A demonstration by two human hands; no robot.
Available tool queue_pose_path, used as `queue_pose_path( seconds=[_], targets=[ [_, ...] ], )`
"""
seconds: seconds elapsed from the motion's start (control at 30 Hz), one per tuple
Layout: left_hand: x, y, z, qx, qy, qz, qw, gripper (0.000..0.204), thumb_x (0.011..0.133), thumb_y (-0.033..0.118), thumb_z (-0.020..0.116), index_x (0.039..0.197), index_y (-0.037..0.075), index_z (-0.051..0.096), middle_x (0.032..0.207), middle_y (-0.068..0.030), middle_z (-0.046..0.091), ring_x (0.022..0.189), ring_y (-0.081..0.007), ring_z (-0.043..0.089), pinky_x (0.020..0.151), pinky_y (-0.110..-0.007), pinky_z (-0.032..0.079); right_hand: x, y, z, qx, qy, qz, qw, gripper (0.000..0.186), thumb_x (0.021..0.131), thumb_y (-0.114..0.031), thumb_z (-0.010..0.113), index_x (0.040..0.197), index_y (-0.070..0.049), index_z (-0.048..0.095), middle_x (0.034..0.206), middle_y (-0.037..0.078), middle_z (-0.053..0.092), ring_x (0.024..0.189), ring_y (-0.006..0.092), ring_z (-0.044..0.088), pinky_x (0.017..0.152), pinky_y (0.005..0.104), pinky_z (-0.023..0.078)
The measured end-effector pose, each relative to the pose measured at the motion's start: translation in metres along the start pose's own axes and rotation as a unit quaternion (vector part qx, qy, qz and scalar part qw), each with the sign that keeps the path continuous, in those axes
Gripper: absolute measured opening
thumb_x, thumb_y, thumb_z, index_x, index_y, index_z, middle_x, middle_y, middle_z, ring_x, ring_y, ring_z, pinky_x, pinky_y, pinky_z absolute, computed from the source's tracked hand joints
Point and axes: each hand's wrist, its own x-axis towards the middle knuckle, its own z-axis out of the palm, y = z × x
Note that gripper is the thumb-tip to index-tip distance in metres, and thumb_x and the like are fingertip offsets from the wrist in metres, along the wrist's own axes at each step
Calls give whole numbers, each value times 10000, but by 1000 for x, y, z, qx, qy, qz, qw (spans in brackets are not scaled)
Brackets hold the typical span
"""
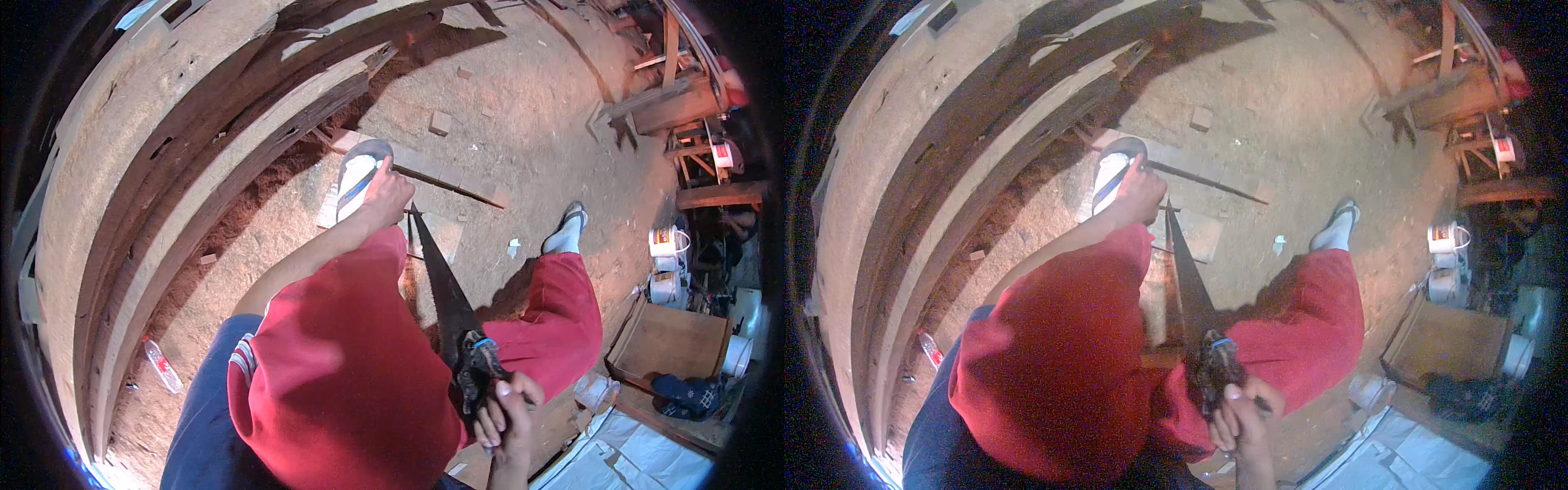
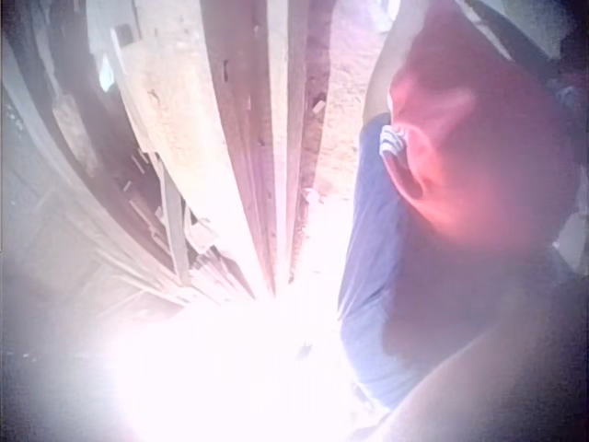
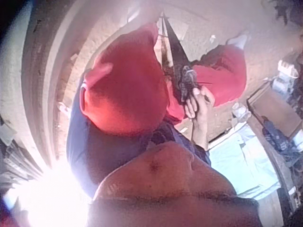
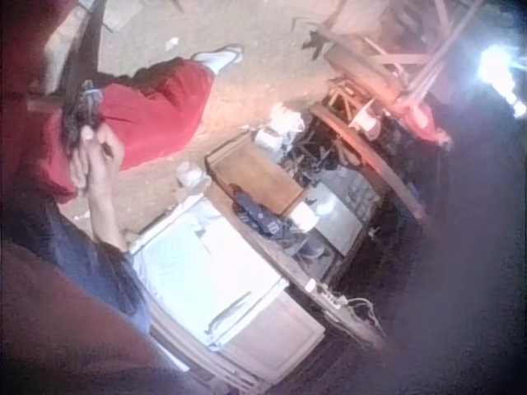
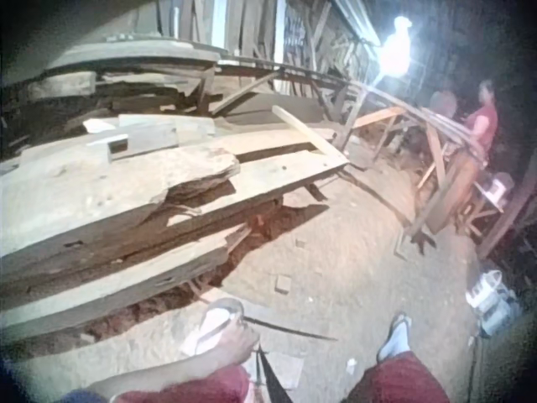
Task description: The person uses a hand saw to cut a small piece of wood that is resting on a brick on the floor. The person holds the wood with their left hand and saws with their right hand, creating sawdust.
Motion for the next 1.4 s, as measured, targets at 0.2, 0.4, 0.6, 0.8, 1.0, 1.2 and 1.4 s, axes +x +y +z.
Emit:
queue_pose_path(
  seconds=[0.2, 0.4, 0.6, 0.8, 1.0, 1.2, 1.4],
  targets=[
    [4, 1, 9, -8, 40, 59, 997, 129, 770, 158, 747, 895, 127, 758, 931, -70, 753, 1001, -242, 710, 1191, -522, 249, 2, -21, -30, 160, -32, -32, 986, 219, 1068, -204, 523, 881, -227, 411, 529, -6, 343, 309, 82, 294, 243, 258, 268],
    [4, -3, 10, 33, 48, 119, 991, 141, 789, 184, 704, 922, 142, 728, 950, -32, 741, 1091, -218, 659, 1142, -487, 307, 18, -47, -59, 202, -210, -12, 956, 141, 1106, -241, 415, 978, -211, 363, 719, 92, 433, 373, 169, 392, 279, 299, 334],
    [0, 5, 7, 22, 76, 156, 985, 89, 834, 174, 673, 908, 170, 723, 959, -3, 727, 1082, -212, 656, 1093, -461, 342, 26, -74, -69, 417, -167, -54, 892, 380, 1138, -346, 329, 1430, -104, 357, 825, 129, 440, 431, 159, 469, 281, 274, 399],
    [3, 9, 21, 35, 104, 180, 977, 146, 846, 187, 667, 982, 154, 710, 1052, -31, 710, 1111, -225, 652, 1067, -448, 376, 31, -97, -67, 430, -137, -32, 892, 343, 1139, -323, 343, 1376, -75, 353, 872, 124, 431, 433, 151, 457, 280, 266, 398],
    [3, 7, 7, -2, 3, 160, 987, 339, 846, 325, 720, 1104, 107, 691, 1090, -81, 697, 1154, -263, 641, 1045, -477, 435, 30, -83, -79, 393, -183, 0, 901, 173, 1106, -225, 416, 1247, -127, 395, 807, 129, 445, 400, 176, 452, 276, 303, 385],
    [7, 5, -2, 27, -77, 155, 985, 402, 874, 386, 721, 1101, 57, 683, 1086, -119, 700, 1115, -294, 661, 994, -464, 469, 13, -68, -78, 195, -160, 19, 967, 158, 1045, -136, 556, 995, -125, 407, 672, 89, 438, 361, 150, 400, 269, 328, 343],
    [13, 12, 1, -75, 38, 87, 993, 303, 832, 214, 730, 1036, 11, 633, 1052, -181, 683, 919, -368, 730, 740, -487, 571, -15, -19, -29, 22, -46, -57, 997, 262, 1008, -150, 615, 874, -104, 395, 542, 27, 366, 334, 92, 344, 276, 269, 273]
  ],
)
